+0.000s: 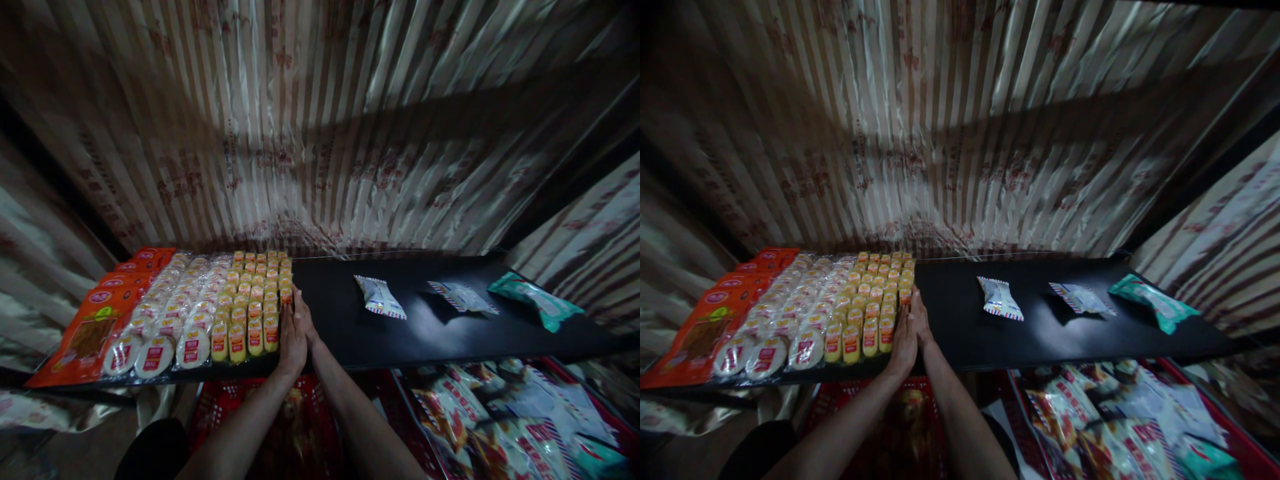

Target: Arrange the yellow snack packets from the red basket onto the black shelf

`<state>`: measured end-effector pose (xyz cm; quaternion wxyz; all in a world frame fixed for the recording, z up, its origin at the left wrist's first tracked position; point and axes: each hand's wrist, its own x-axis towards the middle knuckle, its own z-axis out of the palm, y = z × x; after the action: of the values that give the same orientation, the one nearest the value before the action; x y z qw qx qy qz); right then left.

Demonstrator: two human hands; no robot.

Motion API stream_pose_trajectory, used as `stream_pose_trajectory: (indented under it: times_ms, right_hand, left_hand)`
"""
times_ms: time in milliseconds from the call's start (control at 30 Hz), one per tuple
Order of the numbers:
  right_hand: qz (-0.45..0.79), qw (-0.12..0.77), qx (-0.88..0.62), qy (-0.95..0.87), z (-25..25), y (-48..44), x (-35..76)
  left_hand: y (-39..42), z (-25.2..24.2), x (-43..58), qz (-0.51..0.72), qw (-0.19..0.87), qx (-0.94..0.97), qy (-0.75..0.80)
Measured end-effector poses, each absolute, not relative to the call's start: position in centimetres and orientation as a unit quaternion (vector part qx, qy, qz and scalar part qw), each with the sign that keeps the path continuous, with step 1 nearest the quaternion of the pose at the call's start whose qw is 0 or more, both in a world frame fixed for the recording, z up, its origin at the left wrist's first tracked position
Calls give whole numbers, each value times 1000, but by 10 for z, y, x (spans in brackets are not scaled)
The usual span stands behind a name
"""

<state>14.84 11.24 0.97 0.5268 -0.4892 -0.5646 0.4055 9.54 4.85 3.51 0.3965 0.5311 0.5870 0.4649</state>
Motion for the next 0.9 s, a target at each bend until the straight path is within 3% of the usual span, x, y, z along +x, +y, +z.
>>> stream_pose_trajectory:
  times_ms: [300, 433, 533, 733, 900]
  right_hand:
    - [533, 591, -470, -382, 3, 114, 151]
    - [603, 610, -445, -258, 5, 123, 155]
    - [604, 611, -439, -262, 7, 130, 158]
    - [607, 591, -428, -316, 8, 140, 147]
    - [587, 597, -410, -363, 6, 138, 133]
  left_hand:
    - [35, 45, 90, 386, 195, 677, 596]
    - [39, 58, 76, 284, 69, 768, 569]
    - [49, 69, 64, 193, -21, 823, 533]
    - [72, 62, 48, 87, -33, 848, 521]
    - [75, 53, 46, 81, -36, 847, 524]
